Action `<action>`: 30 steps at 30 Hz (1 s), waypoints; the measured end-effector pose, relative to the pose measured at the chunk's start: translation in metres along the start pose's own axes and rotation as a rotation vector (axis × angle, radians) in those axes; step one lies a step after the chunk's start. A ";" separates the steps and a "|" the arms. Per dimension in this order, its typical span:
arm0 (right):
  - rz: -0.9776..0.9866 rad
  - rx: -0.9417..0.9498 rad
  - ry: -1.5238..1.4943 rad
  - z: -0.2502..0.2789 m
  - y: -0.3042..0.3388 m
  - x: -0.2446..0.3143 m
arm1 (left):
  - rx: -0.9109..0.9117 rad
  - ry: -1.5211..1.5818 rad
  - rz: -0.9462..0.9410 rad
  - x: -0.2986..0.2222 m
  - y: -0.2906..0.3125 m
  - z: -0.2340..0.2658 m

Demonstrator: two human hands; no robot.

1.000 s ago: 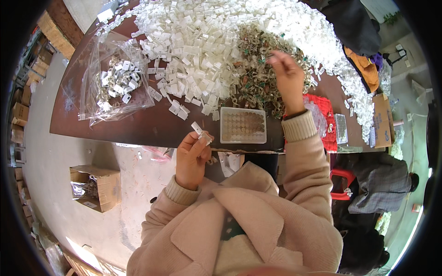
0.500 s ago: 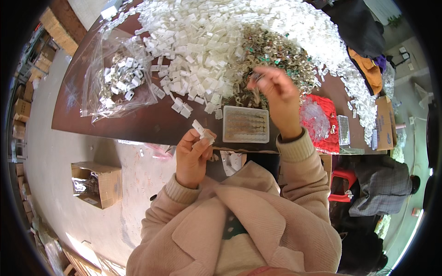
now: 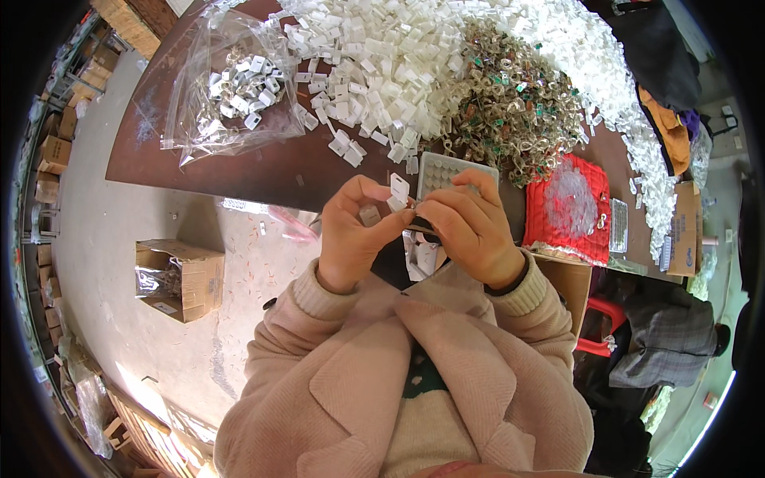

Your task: The person repeatedly picks small white plastic housings and metal contacts from a table, inserts the contacts into the housings, and places the assembled units into a compartmentalized tray. The process is repeated continuously with both hands working in tandem.

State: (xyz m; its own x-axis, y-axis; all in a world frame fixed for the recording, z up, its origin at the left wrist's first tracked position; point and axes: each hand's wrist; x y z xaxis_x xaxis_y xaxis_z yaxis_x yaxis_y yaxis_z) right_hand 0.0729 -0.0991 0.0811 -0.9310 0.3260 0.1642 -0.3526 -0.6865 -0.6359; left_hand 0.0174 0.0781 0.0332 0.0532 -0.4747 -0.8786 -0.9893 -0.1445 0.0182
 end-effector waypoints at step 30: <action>-0.085 -0.141 -0.088 -0.012 0.017 0.025 | -0.197 0.216 -0.232 0.018 0.016 -0.019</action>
State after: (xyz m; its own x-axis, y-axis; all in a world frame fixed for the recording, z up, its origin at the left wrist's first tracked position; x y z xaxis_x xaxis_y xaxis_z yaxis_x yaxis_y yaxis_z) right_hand 0.0451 -0.0952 0.0653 -0.9053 0.3168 0.2829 -0.4192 -0.5591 -0.7153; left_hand 0.0047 0.0511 0.0267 0.3210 -0.5788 -0.7497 -0.9038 -0.4237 -0.0599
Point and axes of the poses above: each hand's wrist, its own y-axis away from the middle knuckle, its own z-axis out of the back of the hand, x = y × z
